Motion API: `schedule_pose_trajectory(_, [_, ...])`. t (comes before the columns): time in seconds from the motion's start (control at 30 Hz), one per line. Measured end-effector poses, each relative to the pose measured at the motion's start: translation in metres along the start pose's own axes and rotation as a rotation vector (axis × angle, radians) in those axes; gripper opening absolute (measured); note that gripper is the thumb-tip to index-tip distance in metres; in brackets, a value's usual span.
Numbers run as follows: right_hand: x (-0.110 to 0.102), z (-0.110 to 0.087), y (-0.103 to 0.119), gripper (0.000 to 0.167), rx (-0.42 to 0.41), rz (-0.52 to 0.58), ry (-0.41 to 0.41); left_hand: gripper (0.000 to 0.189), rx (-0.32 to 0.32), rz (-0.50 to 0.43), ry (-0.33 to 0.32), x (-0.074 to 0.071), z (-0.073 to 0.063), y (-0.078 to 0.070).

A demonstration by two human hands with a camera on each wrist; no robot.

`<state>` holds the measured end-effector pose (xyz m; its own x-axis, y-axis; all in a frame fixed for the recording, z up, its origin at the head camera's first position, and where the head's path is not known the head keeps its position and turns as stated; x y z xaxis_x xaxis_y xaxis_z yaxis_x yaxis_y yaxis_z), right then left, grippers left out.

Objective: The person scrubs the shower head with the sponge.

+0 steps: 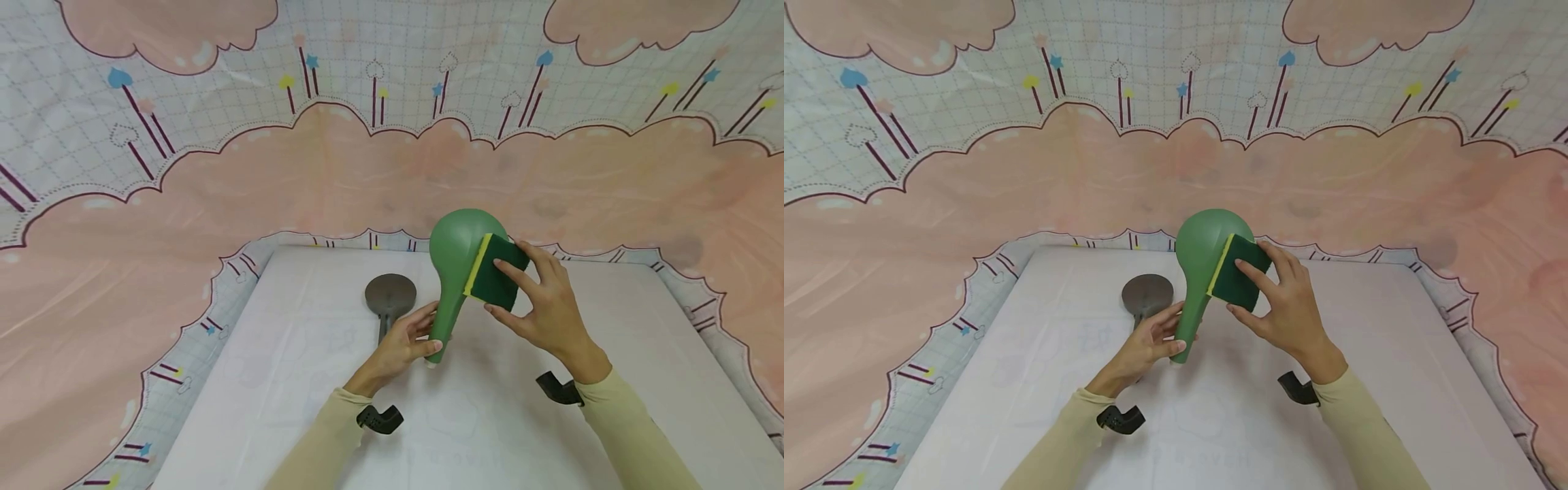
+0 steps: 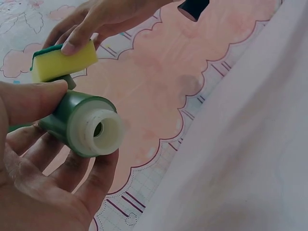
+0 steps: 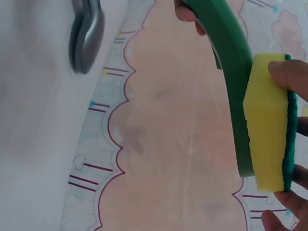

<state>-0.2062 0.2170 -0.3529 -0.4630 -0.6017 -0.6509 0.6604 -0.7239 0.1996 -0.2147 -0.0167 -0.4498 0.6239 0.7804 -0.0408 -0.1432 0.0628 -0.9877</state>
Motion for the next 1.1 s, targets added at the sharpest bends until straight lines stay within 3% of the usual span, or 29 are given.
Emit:
schedule_pose_trajectory(0.37, [0.006, -0.006, 0.012, 0.071, -0.024, 0.009, 0.080, 0.071, 0.024, -0.033, -0.010, -0.005, -0.002, 0.001])
schedule_pose_trajectory(0.67, [0.001, -0.002, 0.009, 0.071, -0.042, 0.010, 0.030, 0.073, 0.013, -0.042, 0.002, -0.009, -0.004, 0.004])
schedule_pose_trajectory(1.1, [-0.009, 0.002, -0.007, 0.074, 0.037, 0.029, -0.011, 0.073, 0.008, 0.002, -0.022, -0.008, -0.008, 0.005])
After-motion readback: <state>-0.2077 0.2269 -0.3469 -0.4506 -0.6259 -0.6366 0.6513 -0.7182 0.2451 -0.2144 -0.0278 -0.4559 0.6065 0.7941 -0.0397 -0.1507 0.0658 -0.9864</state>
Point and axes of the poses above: each hand's wrist, its own z-axis towards the middle knuckle, its own x-axis out of the palm, y = z × x, the point moved 4 cm from there along z, towards the middle knuckle, and after that the axes turned 4 degrees about z, right-handed, at the moved point
